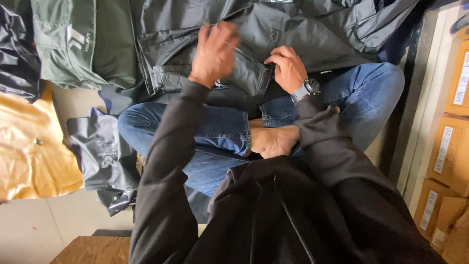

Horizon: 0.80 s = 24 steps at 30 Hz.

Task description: Folding a large black waterproof garment into a smaller square on the floor.

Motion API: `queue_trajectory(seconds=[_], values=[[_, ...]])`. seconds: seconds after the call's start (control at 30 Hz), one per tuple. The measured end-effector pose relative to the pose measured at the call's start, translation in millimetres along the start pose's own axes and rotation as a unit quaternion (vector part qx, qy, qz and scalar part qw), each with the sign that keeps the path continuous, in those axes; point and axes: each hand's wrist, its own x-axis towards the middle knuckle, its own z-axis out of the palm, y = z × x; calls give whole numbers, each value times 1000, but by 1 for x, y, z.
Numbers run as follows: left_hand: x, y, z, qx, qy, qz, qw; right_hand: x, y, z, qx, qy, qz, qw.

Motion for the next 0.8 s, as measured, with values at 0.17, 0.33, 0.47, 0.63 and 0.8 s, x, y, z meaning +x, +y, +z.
queue_trajectory(seconds=[0.17,0.33,0.47,0.63,0.8], values=[[-22,41,44,-70,-92,8,993,-1,7,8,29,26,0,999],[-21,35,62,-58,-93,-26,994,4,-16,-5,48,18,23,998],[-23,39,63,-60,-71,-34,995,4,-22,-3,-10,47,20,999],[-22,46,54,-55,-62,-16,996,7,-17,-4,-33,78,-7,996],[-27,49,59,-93,-121,-19,988,3,-6,1,-16,49,-2,999]])
